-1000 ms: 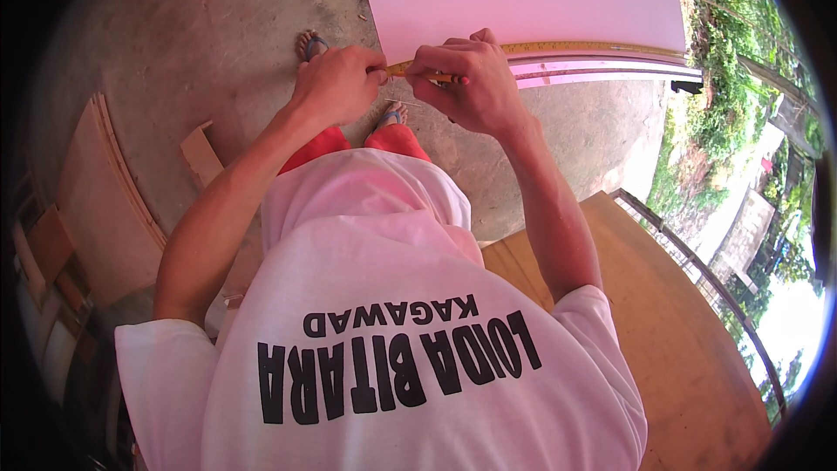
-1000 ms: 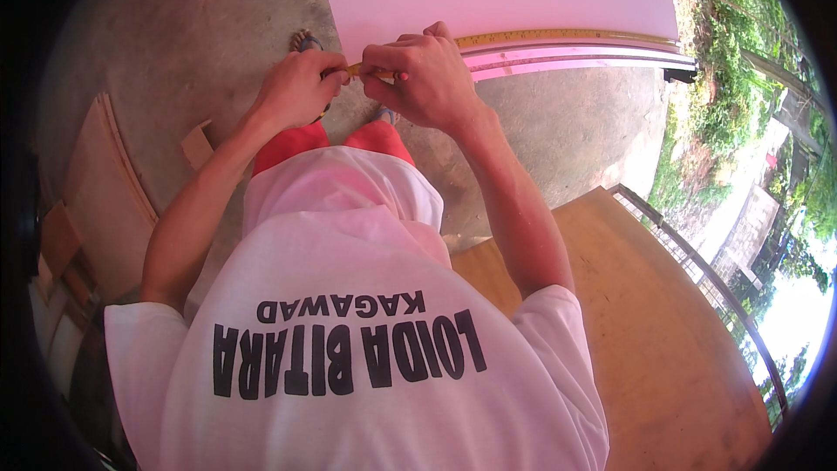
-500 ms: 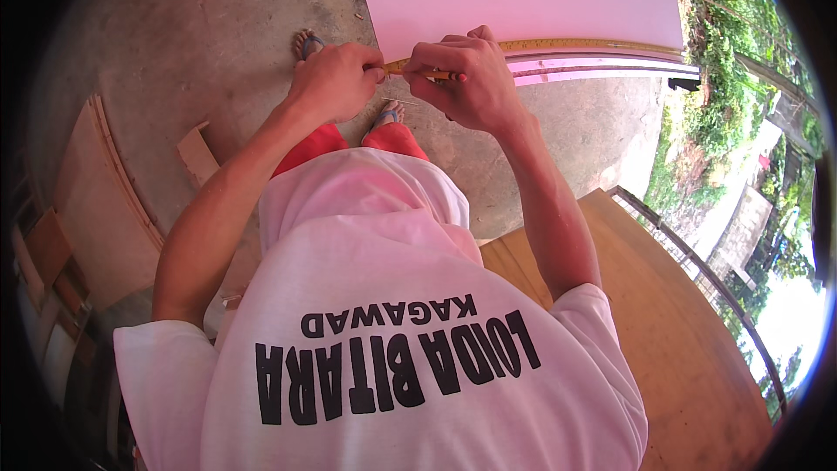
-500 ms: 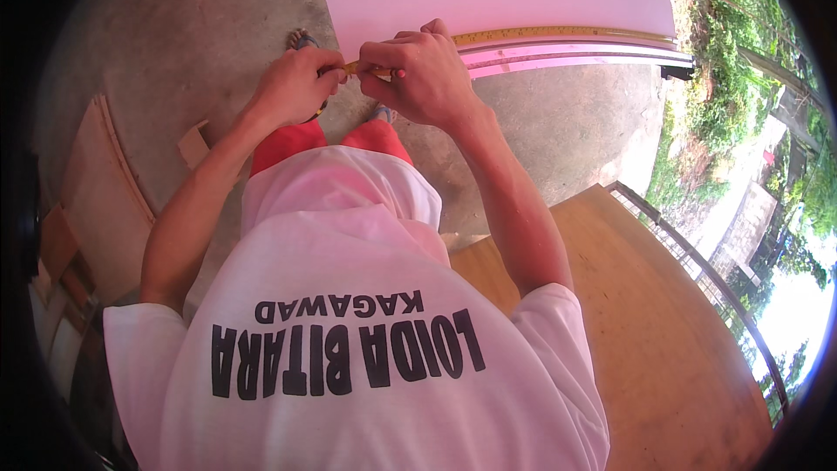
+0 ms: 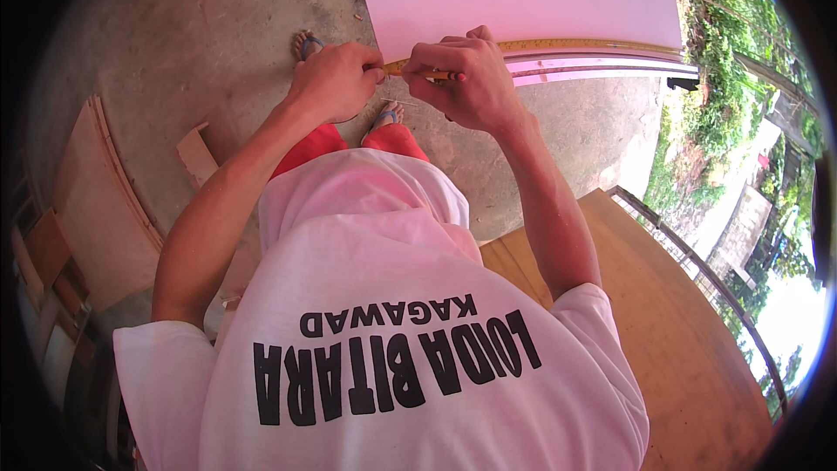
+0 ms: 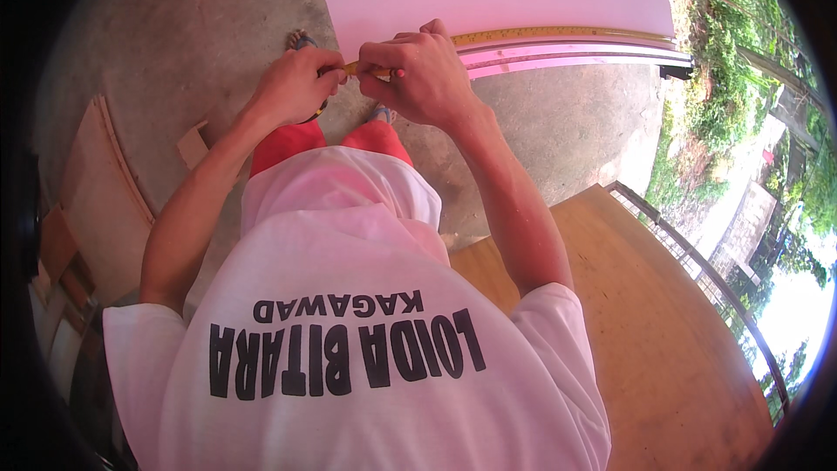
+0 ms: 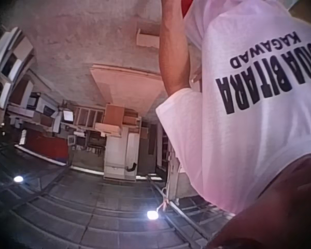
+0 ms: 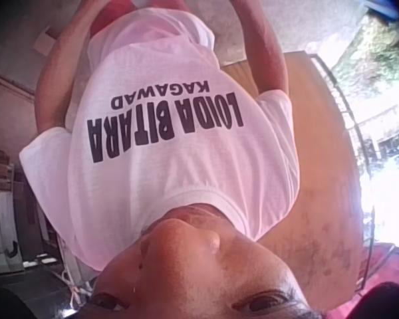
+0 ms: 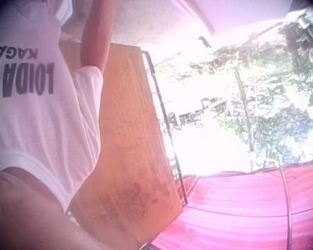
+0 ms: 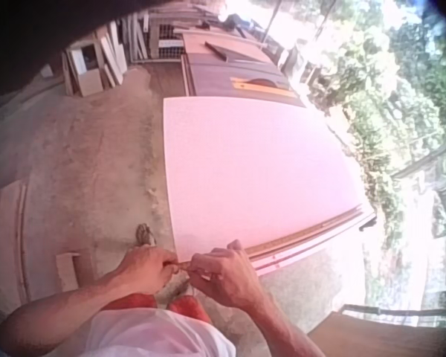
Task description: The person measures and marks a large pink board using a tape measure, pencil, and speed square. They draw straight lines and mark measurements on the board's surface in a workshop setting.
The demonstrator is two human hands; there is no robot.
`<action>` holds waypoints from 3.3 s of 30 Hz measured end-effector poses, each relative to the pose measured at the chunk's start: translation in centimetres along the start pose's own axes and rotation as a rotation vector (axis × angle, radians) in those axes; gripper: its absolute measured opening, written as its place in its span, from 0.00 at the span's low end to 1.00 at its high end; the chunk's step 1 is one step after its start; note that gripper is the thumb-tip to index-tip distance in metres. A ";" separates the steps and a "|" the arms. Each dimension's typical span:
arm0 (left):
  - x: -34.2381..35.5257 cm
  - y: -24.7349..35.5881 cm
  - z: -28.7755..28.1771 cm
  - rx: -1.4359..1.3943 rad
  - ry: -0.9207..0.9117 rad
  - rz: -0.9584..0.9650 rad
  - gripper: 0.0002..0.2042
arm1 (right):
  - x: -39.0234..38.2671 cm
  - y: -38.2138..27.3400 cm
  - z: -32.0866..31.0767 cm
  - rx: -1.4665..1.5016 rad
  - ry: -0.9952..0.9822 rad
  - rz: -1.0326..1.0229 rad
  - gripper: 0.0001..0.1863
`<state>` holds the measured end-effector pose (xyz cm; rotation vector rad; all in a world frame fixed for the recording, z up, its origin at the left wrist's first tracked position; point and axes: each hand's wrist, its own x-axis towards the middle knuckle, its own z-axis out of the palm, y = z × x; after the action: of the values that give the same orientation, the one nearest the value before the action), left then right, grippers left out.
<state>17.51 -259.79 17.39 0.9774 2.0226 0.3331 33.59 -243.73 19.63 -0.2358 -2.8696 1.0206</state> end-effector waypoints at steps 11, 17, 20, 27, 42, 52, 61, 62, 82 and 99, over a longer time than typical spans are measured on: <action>0.1 0.0 -0.1 -0.010 -0.004 0.007 0.12 | 0.1 -0.1 0.2 0.030 0.073 -0.028 0.03; 0.1 0.0 0.0 -0.014 0.000 0.002 0.12 | 0.0 -0.1 0.2 0.024 0.070 -0.027 0.03; 0.0 0.0 -0.2 -0.021 0.002 0.007 0.12 | 0.1 -0.1 0.2 0.026 0.070 -0.030 0.03; 0.1 0.1 -0.3 -0.015 -0.009 -0.006 0.13 | 0.2 -0.1 0.2 0.036 0.074 -0.040 0.03; 0.3 -0.6 0.5 -0.023 0.075 0.063 0.11 | 0.1 -0.2 0.1 0.024 0.052 -0.007 0.03; 0.2 -0.5 0.2 -0.020 0.047 0.050 0.11 | 0.1 -0.2 0.3 0.048 0.093 -0.032 0.03; -0.2 -0.4 0.5 0.008 0.112 0.080 0.11 | 0.1 -0.1 0.3 0.025 0.088 -0.019 0.03; -0.1 -0.5 0.6 0.004 0.114 0.082 0.11 | 0.1 -0.2 0.3 0.025 0.092 -0.018 0.03; -0.1 -0.7 0.3 -0.006 0.104 0.092 0.11 | 0.2 -0.2 0.4 0.042 0.093 -0.001 0.03; 0.0 -0.7 0.3 -0.014 0.097 0.086 0.11 | 0.2 -0.1 0.1 -0.017 0.022 0.003 0.04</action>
<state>17.40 -260.24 16.81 1.0601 2.0658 0.4478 33.36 -243.81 19.63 -0.2517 -2.8601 0.9877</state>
